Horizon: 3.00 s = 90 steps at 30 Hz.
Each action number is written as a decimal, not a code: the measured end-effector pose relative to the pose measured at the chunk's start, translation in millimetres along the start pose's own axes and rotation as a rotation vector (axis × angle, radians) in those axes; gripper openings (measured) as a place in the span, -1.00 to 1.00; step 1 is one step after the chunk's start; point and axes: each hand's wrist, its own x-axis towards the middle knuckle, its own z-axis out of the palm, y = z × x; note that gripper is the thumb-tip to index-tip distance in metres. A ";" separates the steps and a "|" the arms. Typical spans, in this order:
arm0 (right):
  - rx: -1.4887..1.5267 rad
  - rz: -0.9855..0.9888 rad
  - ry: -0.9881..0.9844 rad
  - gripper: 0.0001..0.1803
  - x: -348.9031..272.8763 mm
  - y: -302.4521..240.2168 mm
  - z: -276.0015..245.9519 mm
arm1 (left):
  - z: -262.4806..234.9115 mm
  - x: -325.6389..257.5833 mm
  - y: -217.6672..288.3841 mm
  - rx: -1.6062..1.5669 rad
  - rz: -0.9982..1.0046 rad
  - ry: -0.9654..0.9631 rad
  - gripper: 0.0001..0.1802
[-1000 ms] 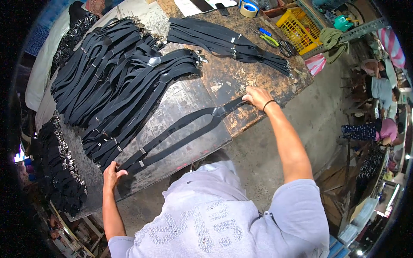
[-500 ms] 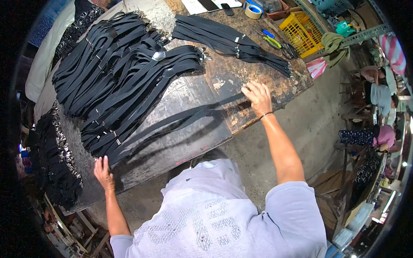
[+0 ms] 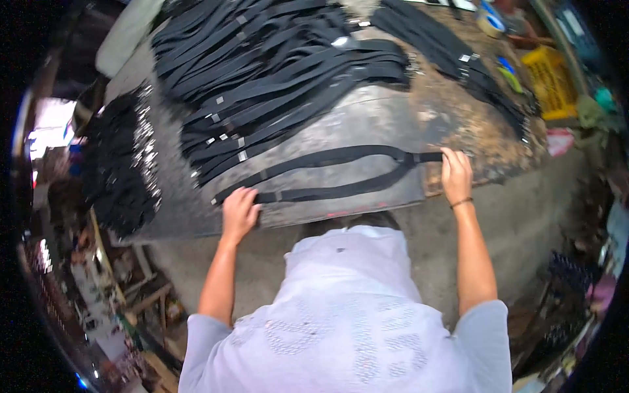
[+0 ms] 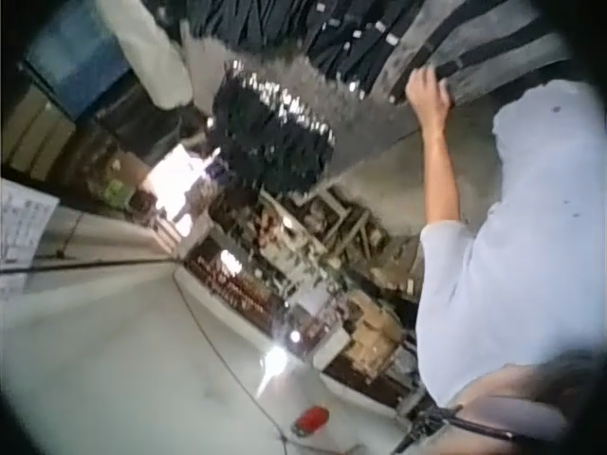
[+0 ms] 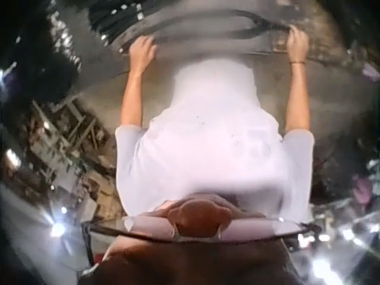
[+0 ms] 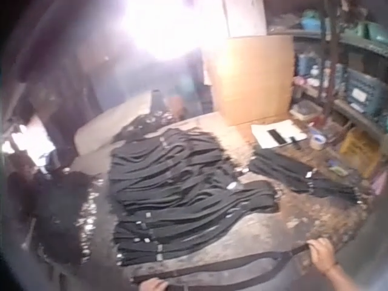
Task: Assembling black suspender straps by attaching clips and buckles at a workshop table.
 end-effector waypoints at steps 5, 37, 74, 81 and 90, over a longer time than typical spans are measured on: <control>0.479 -0.058 -0.260 -0.85 -4.9 -143.0 30.1 | 10.5 2.8 -5.7 -0.022 0.015 -0.030 -0.52; 0.097 -0.114 -0.782 -0.73 -47.8 -314.7 176.1 | 29.8 10.4 21.5 -0.192 0.122 0.080 -0.80; 0.180 -0.471 -0.411 -0.73 -43.5 -218.6 130.5 | -31.3 3.9 20.1 -0.187 0.077 0.024 -0.67; 0.119 -0.375 -0.418 -0.68 -37.2 -160.0 106.2 | -31.8 -0.2 12.6 -0.175 0.025 -0.059 -0.61; 0.138 -0.372 -0.417 -0.67 -38.6 -161.0 113.5 | 19.5 74.1 97.8 -0.103 0.079 -0.318 -0.45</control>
